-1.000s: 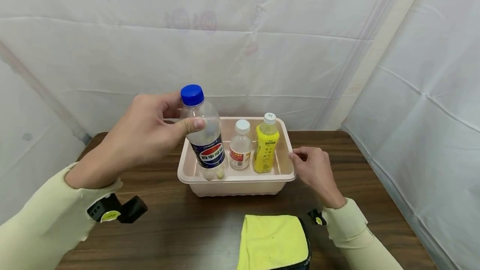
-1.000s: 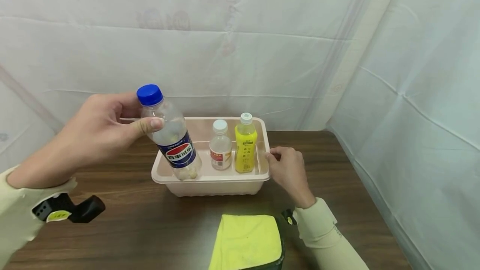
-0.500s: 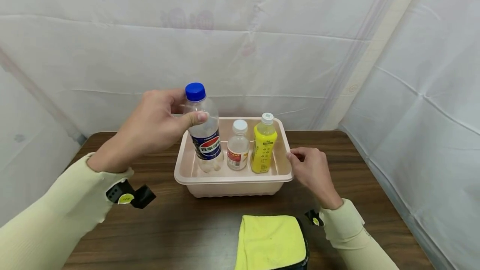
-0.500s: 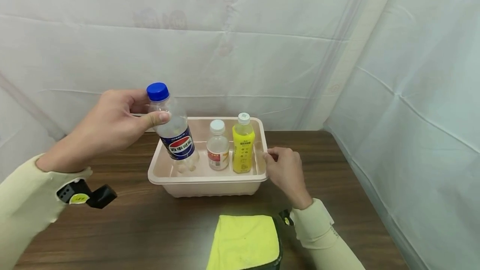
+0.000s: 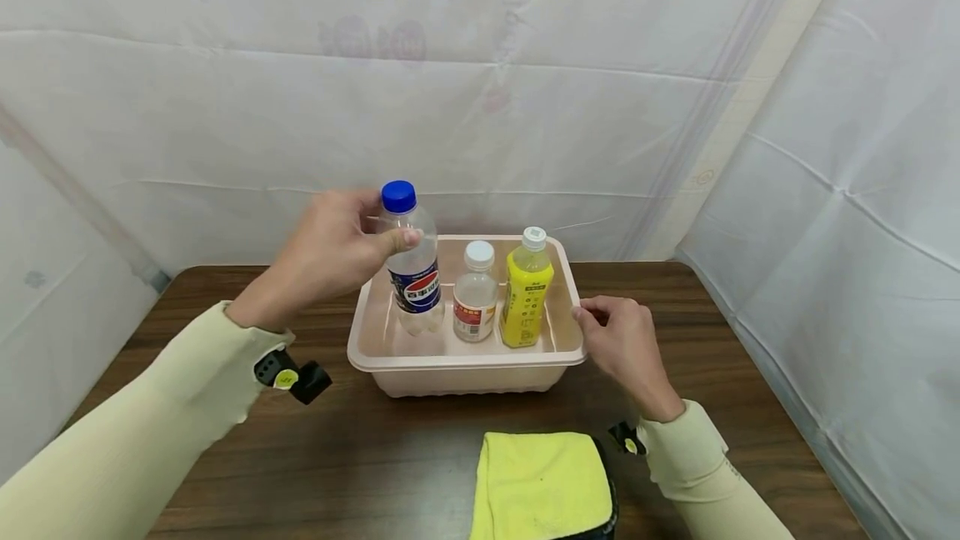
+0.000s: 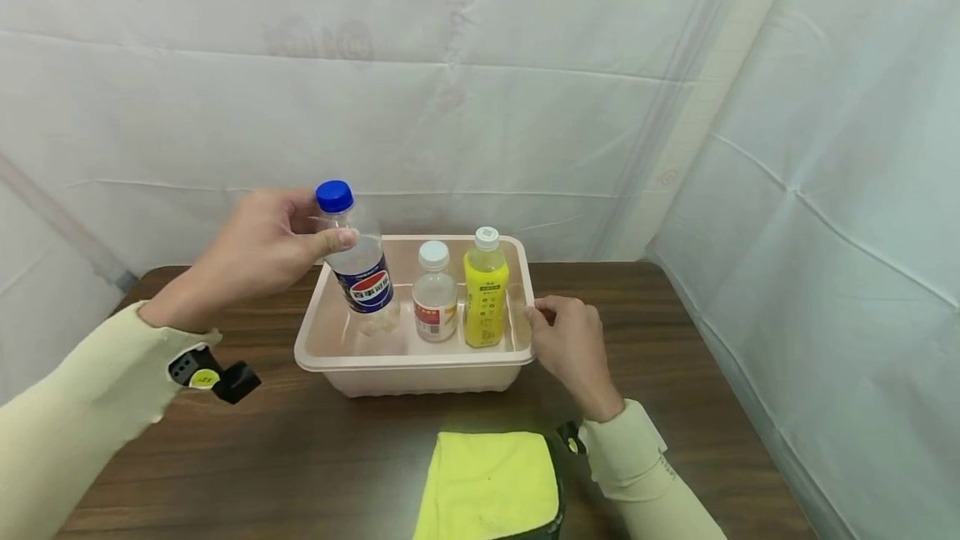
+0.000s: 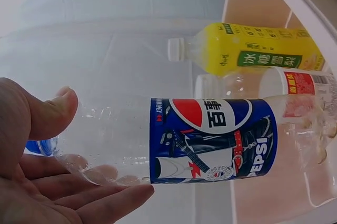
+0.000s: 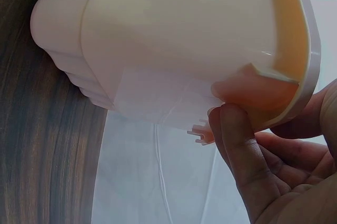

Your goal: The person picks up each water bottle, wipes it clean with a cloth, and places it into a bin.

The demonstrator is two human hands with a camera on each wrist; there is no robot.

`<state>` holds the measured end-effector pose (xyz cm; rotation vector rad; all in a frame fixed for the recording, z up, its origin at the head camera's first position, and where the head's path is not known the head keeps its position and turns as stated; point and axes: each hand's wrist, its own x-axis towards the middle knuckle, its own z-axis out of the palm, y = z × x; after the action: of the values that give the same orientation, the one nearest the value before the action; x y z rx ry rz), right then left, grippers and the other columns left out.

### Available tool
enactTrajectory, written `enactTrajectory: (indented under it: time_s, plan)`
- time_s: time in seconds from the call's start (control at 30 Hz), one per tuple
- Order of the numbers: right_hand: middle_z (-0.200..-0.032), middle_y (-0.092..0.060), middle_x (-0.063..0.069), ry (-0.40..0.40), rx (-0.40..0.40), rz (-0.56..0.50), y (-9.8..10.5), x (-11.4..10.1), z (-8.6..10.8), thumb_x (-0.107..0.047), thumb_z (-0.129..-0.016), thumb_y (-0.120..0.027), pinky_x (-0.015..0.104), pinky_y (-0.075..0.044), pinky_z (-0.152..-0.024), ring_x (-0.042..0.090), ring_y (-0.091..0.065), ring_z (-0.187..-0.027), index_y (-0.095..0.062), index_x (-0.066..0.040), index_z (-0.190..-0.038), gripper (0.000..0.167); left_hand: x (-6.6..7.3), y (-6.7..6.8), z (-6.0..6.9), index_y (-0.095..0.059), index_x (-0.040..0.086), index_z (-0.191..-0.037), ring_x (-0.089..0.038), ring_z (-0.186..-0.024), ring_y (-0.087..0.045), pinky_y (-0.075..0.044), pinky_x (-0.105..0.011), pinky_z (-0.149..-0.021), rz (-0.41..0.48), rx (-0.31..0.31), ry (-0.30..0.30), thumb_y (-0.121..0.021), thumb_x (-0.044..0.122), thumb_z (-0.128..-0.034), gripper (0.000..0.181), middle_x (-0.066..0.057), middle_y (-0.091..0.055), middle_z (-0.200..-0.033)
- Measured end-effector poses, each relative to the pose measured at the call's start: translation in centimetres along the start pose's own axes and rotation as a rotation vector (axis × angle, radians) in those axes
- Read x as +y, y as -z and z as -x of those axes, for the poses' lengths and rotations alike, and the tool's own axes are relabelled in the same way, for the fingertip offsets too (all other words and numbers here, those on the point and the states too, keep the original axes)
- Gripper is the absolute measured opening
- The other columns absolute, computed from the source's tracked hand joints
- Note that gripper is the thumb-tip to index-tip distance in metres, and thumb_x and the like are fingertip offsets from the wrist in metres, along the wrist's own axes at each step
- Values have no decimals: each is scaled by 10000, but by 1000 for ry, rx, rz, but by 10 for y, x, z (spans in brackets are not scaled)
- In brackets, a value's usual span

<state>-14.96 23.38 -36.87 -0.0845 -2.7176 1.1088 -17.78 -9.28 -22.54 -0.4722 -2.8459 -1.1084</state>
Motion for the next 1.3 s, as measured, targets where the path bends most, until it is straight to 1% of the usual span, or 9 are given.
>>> enactTrajectory:
  time_s: [0.1, 0.27, 0.33, 0.43, 0.57, 0.7, 0.9, 1.1, 1.3]
  plan:
    - [-1010, -778, 181, 1, 2, 7, -1, 0, 0, -155, -1009, -679, 267, -568, -602, 221, -684, -776, -775, 15, -1147, 239, -5, -6, -3, -677, 33, -1272, -399, -1190, -706, -601, -562, -937, -9, -4, 10, -731, 331, -987, 416, -185, -737, -1267]
    - [-989, -774, 175, 8, 3, 17, 0, 1, 0, -150, -1006, -682, 259, -552, -594, 219, -672, -770, -776, 17, -1136, 232, -15, -17, -11, -649, 57, -1318, -406, -1226, -682, -583, -584, -968, -20, -10, 21, -720, 330, -994, 430, -171, -720, -1303]
    - [-974, -771, 169, 12, 6, 25, 0, 1, 0, -151, -1004, -684, 255, -544, -593, 218, -666, -769, -778, 17, -1128, 228, -19, -22, -16, -644, 66, -1315, -403, -1226, -679, -580, -584, -972, -23, -18, 25, -719, 327, -995, 420, -163, -717, -1305]
    - [-969, -771, 163, 12, 9, 38, 0, 2, 0, -156, -1005, -685, 255, -539, -600, 218, -661, -774, -779, 13, -1126, 229, -25, -30, -21, -636, 46, -1295, -395, -1189, -689, -589, -567, -953, -16, -33, 31, -717, 308, -996, 406, -169, -717, -1281]
    - [-976, -774, 166, 16, 8, 40, 0, 2, 0, -158, -1006, -685, 257, -540, -608, 219, -661, -779, -778, 14, -1131, 232, -29, -38, -24, -635, 28, -1264, -383, -1152, -696, -593, -549, -938, -20, -36, 45, -724, 301, -990, 395, -175, -721, -1248]
    - [-971, -773, 169, 26, 13, 41, 0, 2, 1, -153, -1004, -685, 255, -533, -602, 221, -658, -776, -777, 20, -1131, 233, -30, -41, -26, -626, 32, -1276, -384, -1167, -690, -586, -554, -960, -20, -44, 61, -724, 296, -989, 402, -174, -711, -1271]
    - [-960, -770, 168, 33, 17, 49, 0, 2, 1, -151, -1004, -686, 252, -521, -593, 222, -650, -770, -775, 23, -1138, 238, -30, -44, -28, -609, 32, -1316, -381, -1166, -685, -584, -552, -962, -24, -66, 78, -716, 305, -994, 436, -180, -697, -1303]
    - [-959, -771, 168, 31, 20, 51, 1, 1, 1, -155, -1005, -683, 254, -518, -589, 221, -652, -769, -776, 19, -1138, 238, -32, -46, -30, -606, 30, -1334, -382, -1170, -679, -580, -552, -971, -24, -75, 75, -707, 306, -999, 445, -183, -690, -1317]
    - [-981, -771, 172, 12, 8, 43, 0, -1, 0, -154, -1011, -674, 261, -539, -606, 229, -663, -793, -770, 23, -1149, 244, -34, -46, -32, -597, 30, -1362, -399, -1229, -663, -561, -575, -1018, -11, -79, 78, -700, 292, -1006, 454, -190, -674, -1356]
